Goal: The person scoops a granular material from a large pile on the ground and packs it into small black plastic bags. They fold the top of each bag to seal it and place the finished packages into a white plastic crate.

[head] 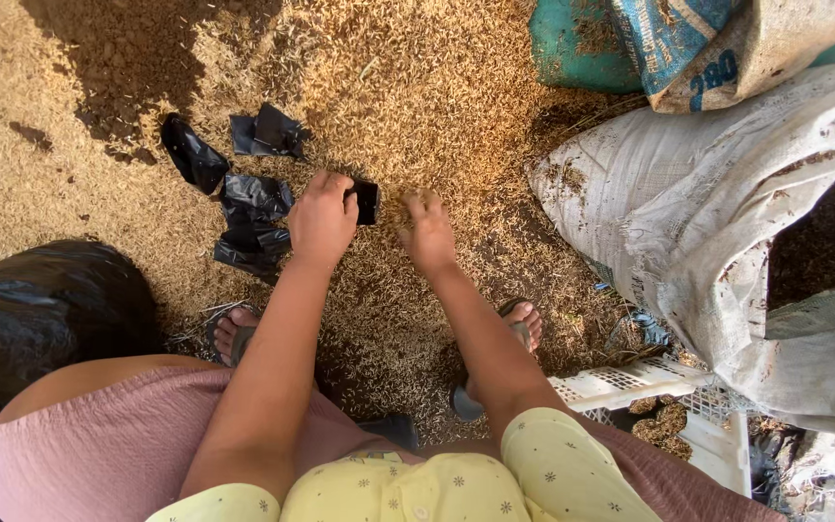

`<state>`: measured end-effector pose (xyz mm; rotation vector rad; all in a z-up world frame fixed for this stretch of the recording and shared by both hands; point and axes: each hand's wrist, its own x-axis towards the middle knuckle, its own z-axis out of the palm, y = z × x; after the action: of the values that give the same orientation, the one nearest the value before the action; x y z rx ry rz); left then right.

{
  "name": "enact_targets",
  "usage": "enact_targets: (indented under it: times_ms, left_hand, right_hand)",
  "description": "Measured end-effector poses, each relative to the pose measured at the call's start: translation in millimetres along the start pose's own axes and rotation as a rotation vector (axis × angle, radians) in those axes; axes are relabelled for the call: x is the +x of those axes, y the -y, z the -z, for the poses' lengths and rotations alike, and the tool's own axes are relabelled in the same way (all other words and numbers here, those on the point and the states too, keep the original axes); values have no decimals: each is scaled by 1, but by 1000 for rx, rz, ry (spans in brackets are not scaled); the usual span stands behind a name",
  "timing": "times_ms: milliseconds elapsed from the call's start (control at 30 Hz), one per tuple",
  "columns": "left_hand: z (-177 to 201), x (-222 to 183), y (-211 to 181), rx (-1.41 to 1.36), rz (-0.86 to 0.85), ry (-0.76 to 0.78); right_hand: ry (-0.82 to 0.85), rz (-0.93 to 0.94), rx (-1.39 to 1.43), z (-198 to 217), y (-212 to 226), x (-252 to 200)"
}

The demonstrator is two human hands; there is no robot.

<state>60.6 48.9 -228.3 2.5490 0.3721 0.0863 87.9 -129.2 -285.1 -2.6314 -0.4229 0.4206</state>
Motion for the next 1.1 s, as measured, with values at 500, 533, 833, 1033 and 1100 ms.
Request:
enact_targets:
  times_ms: [500,533,833,1033,1100]
  left_hand:
    - [-8,-2,4,85,7,110]
    - [-9,-1,6,113,8,126]
    - [-6,-7,7,56,-5,96]
    - [15,-7,1,58,-80,47]
    - [18,-8,-3,27,-93,24]
  right_hand:
    - [351,-386,1651,63,43,27]
    - [379,-361,1654,63,45,29]
    - [141,-77,848,51,45,16]
    - [-133,-454,630,40,-85,54]
    - [-197,-466,473,31,-136,53]
